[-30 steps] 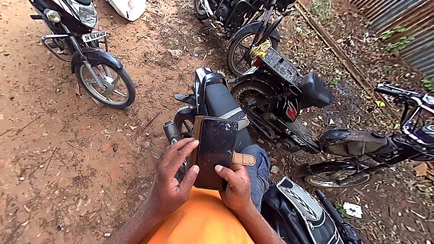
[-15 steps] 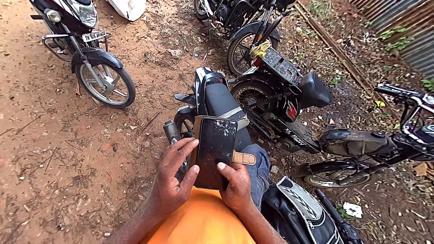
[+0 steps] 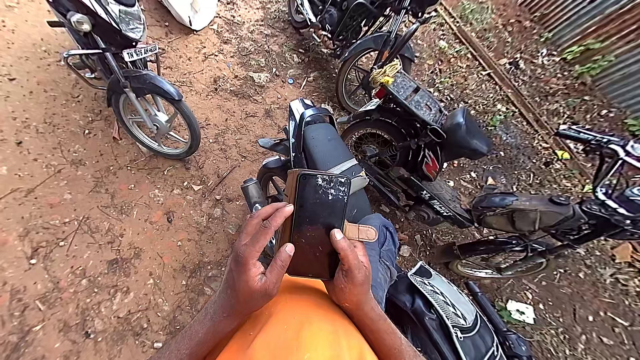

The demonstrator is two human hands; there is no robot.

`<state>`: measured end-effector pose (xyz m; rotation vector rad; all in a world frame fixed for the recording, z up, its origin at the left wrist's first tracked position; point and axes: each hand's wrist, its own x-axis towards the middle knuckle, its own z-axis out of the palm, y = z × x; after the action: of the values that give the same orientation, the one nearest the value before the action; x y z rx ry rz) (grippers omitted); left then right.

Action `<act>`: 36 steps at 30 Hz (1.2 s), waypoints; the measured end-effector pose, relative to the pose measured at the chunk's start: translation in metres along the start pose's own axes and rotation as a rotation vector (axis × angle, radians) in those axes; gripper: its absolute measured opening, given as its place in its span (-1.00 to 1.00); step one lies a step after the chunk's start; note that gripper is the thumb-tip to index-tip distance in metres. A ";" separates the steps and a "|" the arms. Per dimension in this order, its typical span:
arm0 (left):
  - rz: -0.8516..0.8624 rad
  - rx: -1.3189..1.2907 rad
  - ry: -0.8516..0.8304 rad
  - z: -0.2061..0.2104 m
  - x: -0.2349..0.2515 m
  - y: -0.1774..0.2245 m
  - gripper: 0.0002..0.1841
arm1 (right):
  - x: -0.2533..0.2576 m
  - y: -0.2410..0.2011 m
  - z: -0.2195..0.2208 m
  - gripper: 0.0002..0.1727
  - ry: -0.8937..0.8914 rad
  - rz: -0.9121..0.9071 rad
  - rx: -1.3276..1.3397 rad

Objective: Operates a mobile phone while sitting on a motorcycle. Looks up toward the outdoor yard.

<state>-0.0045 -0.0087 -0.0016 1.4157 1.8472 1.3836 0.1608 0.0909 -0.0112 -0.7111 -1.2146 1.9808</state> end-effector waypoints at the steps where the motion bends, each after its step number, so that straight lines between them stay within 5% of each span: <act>1: 0.002 -0.002 -0.002 0.000 0.000 0.000 -0.45 | 0.000 0.000 0.000 -0.61 0.000 0.001 0.011; 36: 0.003 -0.006 -0.002 0.002 -0.003 -0.002 -0.45 | -0.004 0.003 -0.001 -0.58 0.018 -0.025 0.003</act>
<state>-0.0025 -0.0106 -0.0052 1.4167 1.8387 1.3883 0.1630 0.0870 -0.0143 -0.7072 -1.2045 1.9517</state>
